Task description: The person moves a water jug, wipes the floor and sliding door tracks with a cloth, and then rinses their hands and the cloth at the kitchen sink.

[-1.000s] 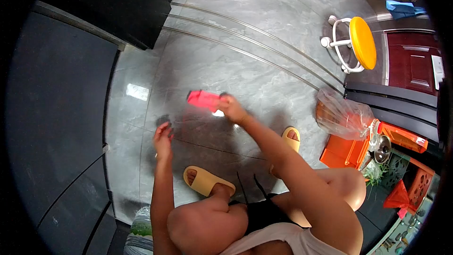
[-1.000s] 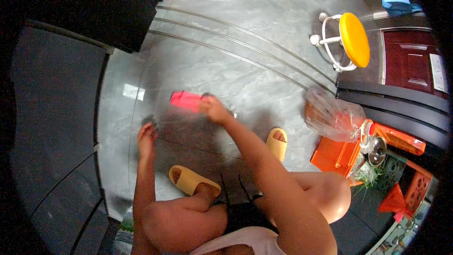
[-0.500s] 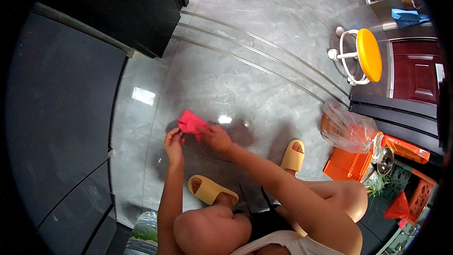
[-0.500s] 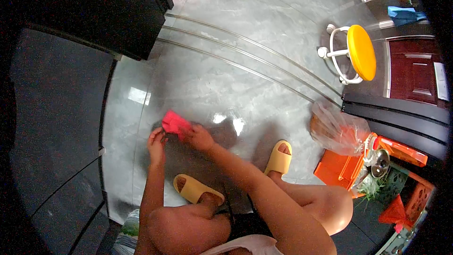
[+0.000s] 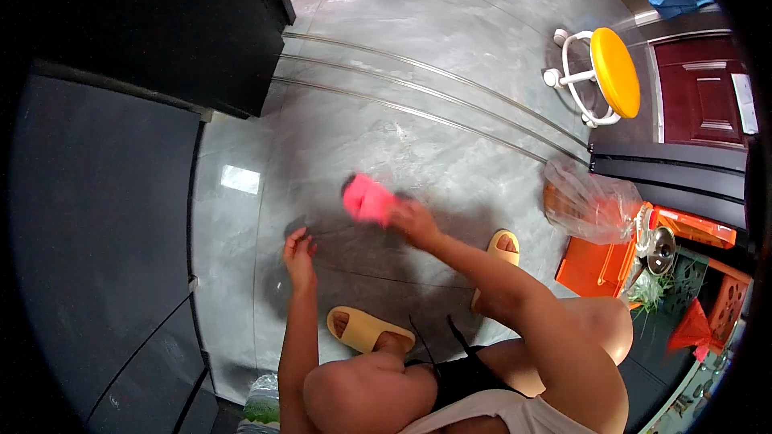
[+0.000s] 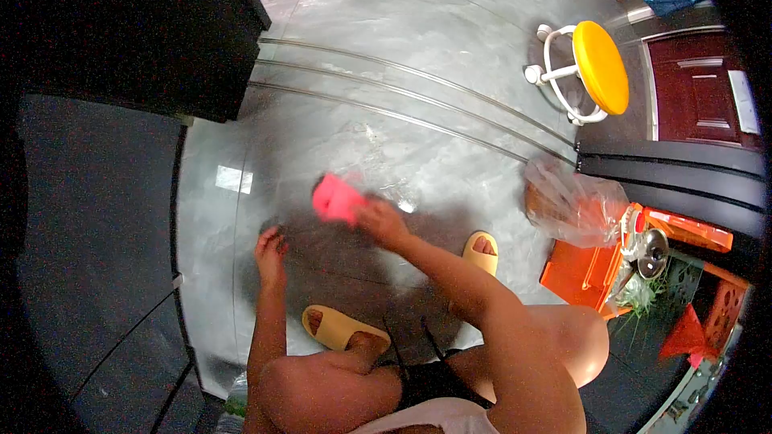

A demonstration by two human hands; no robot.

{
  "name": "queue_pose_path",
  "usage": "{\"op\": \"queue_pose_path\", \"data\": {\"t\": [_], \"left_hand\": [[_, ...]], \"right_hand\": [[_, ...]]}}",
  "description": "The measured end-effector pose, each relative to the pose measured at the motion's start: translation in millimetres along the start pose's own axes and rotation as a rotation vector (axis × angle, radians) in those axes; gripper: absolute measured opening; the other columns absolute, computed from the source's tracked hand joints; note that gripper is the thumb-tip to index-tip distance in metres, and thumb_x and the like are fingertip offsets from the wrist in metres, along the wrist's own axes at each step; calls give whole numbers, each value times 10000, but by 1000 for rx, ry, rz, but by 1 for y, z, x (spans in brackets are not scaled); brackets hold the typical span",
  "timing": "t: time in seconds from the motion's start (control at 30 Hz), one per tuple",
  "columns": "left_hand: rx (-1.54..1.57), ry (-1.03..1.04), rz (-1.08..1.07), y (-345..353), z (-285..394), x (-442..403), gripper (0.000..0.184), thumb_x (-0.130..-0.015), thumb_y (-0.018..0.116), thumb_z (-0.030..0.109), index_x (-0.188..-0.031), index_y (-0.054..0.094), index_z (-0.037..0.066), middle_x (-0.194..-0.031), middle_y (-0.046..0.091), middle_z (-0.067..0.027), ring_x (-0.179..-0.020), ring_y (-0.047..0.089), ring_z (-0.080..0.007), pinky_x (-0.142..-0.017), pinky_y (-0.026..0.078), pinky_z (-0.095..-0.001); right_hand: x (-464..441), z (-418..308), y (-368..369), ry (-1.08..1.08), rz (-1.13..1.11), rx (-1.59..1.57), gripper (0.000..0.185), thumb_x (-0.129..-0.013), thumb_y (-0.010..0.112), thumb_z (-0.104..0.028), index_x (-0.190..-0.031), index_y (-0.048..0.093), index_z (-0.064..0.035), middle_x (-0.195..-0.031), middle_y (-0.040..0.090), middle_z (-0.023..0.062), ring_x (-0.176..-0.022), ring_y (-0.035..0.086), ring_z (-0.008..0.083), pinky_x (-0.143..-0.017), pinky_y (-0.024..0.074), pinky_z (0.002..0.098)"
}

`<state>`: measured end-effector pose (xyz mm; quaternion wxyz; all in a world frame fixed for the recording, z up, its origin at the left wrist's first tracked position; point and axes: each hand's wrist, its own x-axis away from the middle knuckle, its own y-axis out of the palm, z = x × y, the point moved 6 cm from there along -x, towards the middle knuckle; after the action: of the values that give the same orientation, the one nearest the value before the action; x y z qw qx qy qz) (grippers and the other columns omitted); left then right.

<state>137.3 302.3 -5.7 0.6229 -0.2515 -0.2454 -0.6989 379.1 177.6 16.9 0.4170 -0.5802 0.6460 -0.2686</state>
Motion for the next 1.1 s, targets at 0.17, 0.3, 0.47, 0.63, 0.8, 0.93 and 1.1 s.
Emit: {"op": "queue_pose_path", "data": {"t": [0.17, 0.3, 0.47, 0.63, 0.8, 0.93, 1.1], "left_hand": [[9, -60, -6, 8, -4, -2, 202, -828, 459, -1, -984, 565, 72, -993, 523, -12, -873, 508, -117, -686, 435, -231], [-8, -59, -28, 16, 5, 3, 201, -831, 462, 12, -992, 562, 80, -997, 525, -1, -886, 506, -112, -700, 433, -237], [-14, -24, -45, 26, 21, 5, 200, -832, 463, 19, -995, 561, 82, -997, 533, -4, -877, 511, -110, -698, 432, -233], [-3, -1, -49, 28, 14, 2, 199, -806, 509, 47, -997, 560, 74, -1001, 538, -21, -883, 525, -143, -705, 450, -272], [-132, 70, -115, 42, 17, -1, 220, -816, 503, 57, -1030, 554, 70, -1007, 543, -30, -871, 523, -131, -693, 455, -268], [-427, 320, -228, 92, 42, -3, 245, -820, 501, 56, -1059, 558, 63, -985, 547, -58, -850, 525, -141, -677, 443, -252], [-524, 776, -216, 158, 101, -19, 252, -827, 500, 105, -1069, 545, 51, -973, 556, -121, -837, 533, -265, -738, 435, -354]], "right_hand": [[52, 6, 16, -167, -288, -97, 335, -641, 546, -53, -971, 578, -96, -1160, 513, 43, -1035, 488, 242, -844, 415, 382], [-9, 65, -40, -82, -143, -27, 324, -647, 548, -44, -967, 577, -86, -1150, 522, 67, -1048, 488, 258, -879, 411, 390], [-32, 84, -60, -63, -55, 23, 261, -666, 546, -28, -918, 580, -90, -1067, 544, 72, -1014, 501, 250, -853, 423, 370], [-1, 7, -17, -338, -376, 26, 331, -652, 589, -125, -978, 541, -141, -1070, 514, 53, -1017, 484, 242, -828, 422, 345], [-32, 23, -21, -74, -174, 4, 320, -698, 569, -45, -1008, 524, -103, -1038, 511, 93, -971, 499, 263, -819, 422, 342], [-72, 9, -31, 390, 161, -568, 264, -826, 461, 6, -1078, 499, -63, -1023, 527, 94, -985, 506, 221, -849, 385, 277], [-110, 5, 25, 719, 299, -1470, 345, -847, 412, 31, -1176, 442, -64, -1101, 504, 24, -1012, 471, 122, -858, 377, 255]]}}
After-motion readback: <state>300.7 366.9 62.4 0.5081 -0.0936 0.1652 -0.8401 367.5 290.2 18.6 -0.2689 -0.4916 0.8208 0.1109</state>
